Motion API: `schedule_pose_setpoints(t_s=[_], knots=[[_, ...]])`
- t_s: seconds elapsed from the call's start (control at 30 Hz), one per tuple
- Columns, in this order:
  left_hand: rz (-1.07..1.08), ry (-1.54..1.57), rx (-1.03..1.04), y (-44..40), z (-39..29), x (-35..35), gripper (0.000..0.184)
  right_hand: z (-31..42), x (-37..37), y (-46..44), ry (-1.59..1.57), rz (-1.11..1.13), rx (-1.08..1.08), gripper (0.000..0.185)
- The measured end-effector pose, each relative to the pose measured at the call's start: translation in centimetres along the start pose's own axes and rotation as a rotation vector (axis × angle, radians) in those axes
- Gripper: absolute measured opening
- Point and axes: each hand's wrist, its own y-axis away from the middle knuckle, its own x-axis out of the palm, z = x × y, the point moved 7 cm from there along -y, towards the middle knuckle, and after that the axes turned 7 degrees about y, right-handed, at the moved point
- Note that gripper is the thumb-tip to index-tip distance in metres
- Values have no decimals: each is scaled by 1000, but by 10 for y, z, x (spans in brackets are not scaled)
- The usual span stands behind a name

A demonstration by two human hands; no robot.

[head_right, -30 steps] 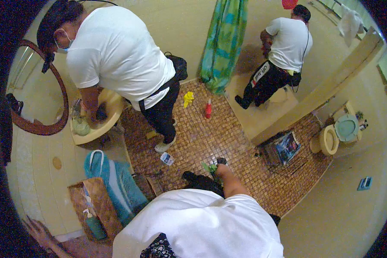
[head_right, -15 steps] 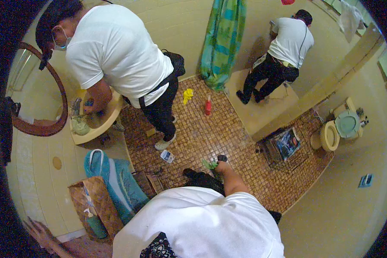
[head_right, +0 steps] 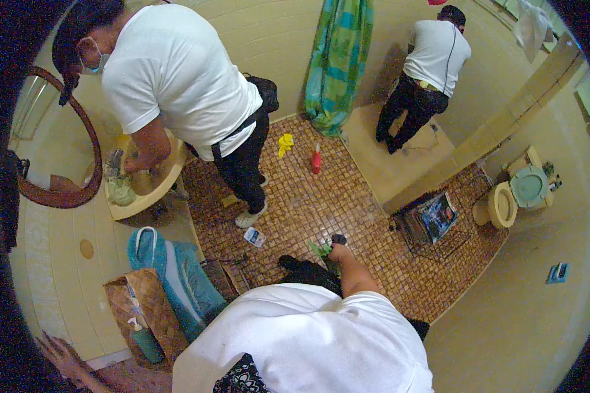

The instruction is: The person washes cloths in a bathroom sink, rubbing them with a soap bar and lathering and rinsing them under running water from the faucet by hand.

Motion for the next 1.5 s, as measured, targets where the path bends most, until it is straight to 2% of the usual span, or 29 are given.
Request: schedule_pose_setpoints(t_s=[0.13, 0.33, 0.53, 0.63, 0.83, 0.93, 1.0, 1.13, 1.37, 1.5], knots=[[98, -43, -2, 37, 34, 29, 32, -2, 4, -1, -23, 9, 6, 63], [122, 25, -137, 39, 29, 25, 31, 4, 2, 2, 28, -15, -25, 59], [51, -86, 48, 23, 13, 13, 31, 6, 4, 0, 2, 4, 4, 51], [53, -112, 58, 27, 15, 16, 30, 7, 5, -1, 16, 8, 11, 51], [105, -128, -103, 10, 10, 9, 31, 0, 12, -10, 60, 26, -5, 59], [55, -140, -73, 4, 4, 1, 33, 0, 11, -13, 53, 74, 4, 59], [44, -136, -86, -3, -3, -4, 34, 3, 7, -9, 83, 14, 14, 59], [119, -68, -135, 13, 10, 18, 34, -7, 24, -29, 26, 41, -1, 58], [51, -12, -110, 3, -4, 4, 33, 22, -16, 24, 11, 38, 36, 55], [78, 61, -171, 13, 0, 13, 36, 9, 5, -2, 13, 33, 9, 52]])
